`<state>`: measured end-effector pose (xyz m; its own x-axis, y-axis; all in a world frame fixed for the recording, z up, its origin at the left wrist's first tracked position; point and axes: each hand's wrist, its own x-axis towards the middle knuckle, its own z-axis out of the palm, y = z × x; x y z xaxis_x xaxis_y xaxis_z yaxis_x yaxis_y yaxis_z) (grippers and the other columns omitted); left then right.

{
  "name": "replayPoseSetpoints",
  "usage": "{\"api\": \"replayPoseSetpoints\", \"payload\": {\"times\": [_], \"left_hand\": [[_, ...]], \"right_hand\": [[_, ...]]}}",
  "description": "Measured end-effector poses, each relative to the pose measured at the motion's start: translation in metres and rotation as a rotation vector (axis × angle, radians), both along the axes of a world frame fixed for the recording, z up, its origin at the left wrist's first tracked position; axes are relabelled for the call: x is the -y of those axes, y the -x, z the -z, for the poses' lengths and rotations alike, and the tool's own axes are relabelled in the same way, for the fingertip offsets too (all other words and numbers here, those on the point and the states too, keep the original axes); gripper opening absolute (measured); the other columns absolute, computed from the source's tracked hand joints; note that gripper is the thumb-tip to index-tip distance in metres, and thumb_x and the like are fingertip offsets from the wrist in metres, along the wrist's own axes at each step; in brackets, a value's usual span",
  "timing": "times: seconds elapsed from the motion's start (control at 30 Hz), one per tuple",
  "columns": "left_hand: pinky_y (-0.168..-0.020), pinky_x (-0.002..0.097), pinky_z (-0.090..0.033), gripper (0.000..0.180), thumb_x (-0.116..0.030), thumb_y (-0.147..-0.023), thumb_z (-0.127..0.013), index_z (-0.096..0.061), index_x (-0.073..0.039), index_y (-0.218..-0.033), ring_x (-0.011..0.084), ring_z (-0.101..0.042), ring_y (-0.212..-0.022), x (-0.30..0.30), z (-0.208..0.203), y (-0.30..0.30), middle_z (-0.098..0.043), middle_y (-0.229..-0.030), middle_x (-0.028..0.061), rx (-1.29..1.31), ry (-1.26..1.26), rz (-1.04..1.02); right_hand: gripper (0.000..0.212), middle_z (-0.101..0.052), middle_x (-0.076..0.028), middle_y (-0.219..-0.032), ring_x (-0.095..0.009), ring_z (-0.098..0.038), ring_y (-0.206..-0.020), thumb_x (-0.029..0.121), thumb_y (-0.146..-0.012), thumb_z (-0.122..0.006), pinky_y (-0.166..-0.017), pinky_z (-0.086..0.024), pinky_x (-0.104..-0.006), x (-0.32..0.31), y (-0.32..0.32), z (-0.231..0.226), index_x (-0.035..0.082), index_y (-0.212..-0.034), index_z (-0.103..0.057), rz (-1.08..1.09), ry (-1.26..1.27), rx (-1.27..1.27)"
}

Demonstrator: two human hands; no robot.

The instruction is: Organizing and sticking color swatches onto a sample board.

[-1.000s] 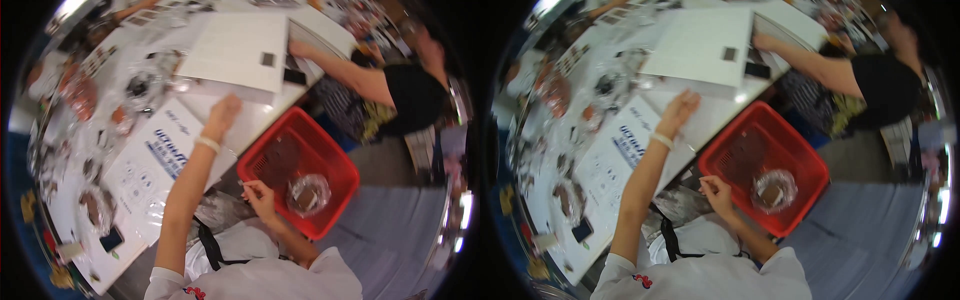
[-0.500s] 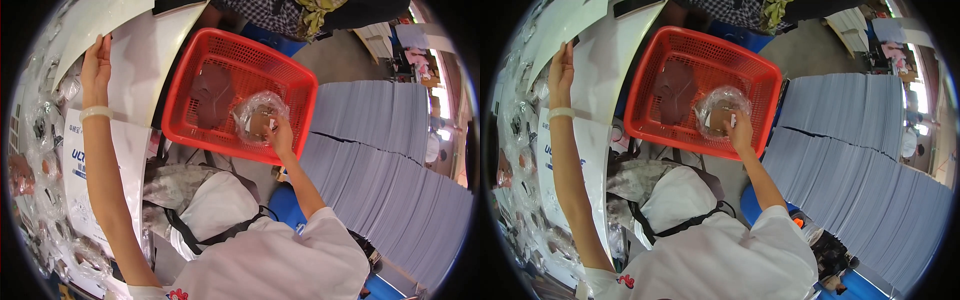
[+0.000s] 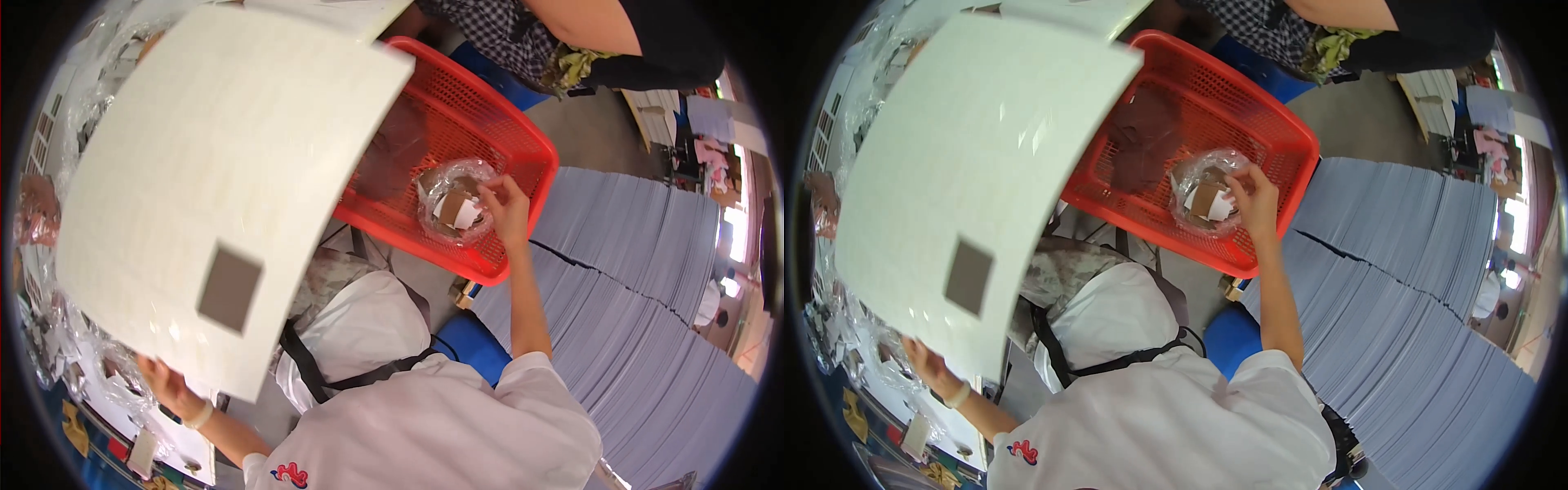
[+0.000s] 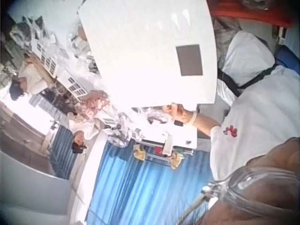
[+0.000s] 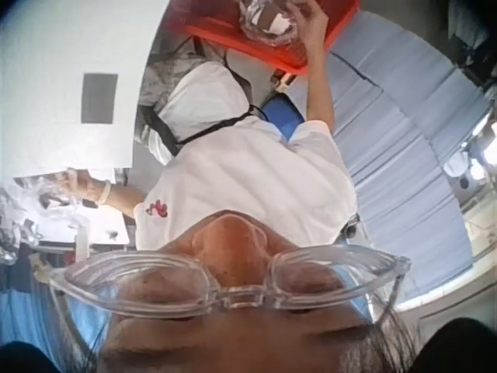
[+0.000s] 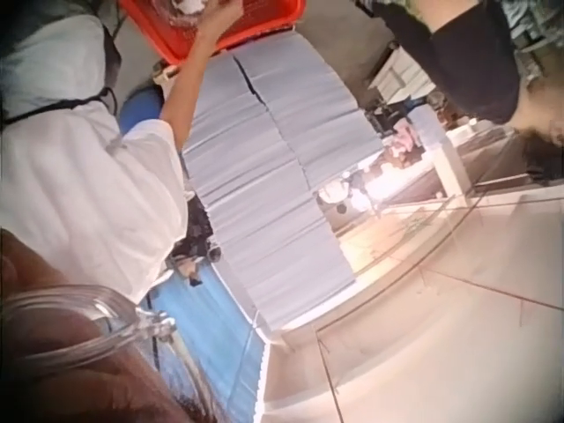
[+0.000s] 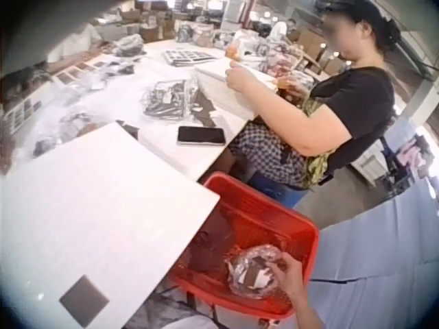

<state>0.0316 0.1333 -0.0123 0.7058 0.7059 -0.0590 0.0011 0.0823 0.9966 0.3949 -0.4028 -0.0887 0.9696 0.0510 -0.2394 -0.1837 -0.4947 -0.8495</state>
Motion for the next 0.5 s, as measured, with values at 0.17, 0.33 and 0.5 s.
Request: {"api": "replayPoseSetpoints", "payload": {"times": [0.17,0.33,0.5], "left_hand": [[-0.071,0.0272,-0.054,0.028,-0.016,-0.081,-0.08,-0.06,-0.002,-0.093,0.0115,-0.061,-0.07,0.008,0.013,0.12,-0.062,-0.075,0.0012,-0.291,0.335,0.075],[-0.056,0.0187,-0.049,0.015,-0.01,-0.088,-0.072,-0.059,-0.003,-0.092,0.0034,-0.052,-0.059,0.043,0.026,0.118,-0.055,-0.066,-0.0038,-0.397,0.39,-0.032],[-0.058,0.0181,-0.05,0.025,-0.009,-0.089,-0.071,-0.063,0.002,-0.11,0.0032,-0.057,-0.064,0.06,0.028,0.114,-0.064,-0.075,-0.0013,-0.429,0.351,-0.187]], "right_hand": [[0.013,-0.069,-0.01,-0.079,-0.013,-0.069,-0.068,0.007,-0.088,-0.069,-0.057,-0.053,-0.025,-0.062,-0.056,0.031,-0.001,-0.093,-0.061,-0.235,-0.337,-0.12],[0.021,-0.066,-0.009,-0.081,-0.014,-0.065,-0.059,0.008,-0.084,-0.074,-0.054,-0.054,-0.0264,-0.077,-0.083,0.104,-0.001,-0.097,-0.06,-0.303,0.369,-0.053],[0.034,-0.068,-0.012,-0.08,-0.018,-0.067,-0.058,0.017,-0.075,-0.081,-0.059,-0.055,-0.0336,-0.071,-0.095,0.139,-0.001,-0.098,-0.062,-0.365,0.639,0.016]]}}
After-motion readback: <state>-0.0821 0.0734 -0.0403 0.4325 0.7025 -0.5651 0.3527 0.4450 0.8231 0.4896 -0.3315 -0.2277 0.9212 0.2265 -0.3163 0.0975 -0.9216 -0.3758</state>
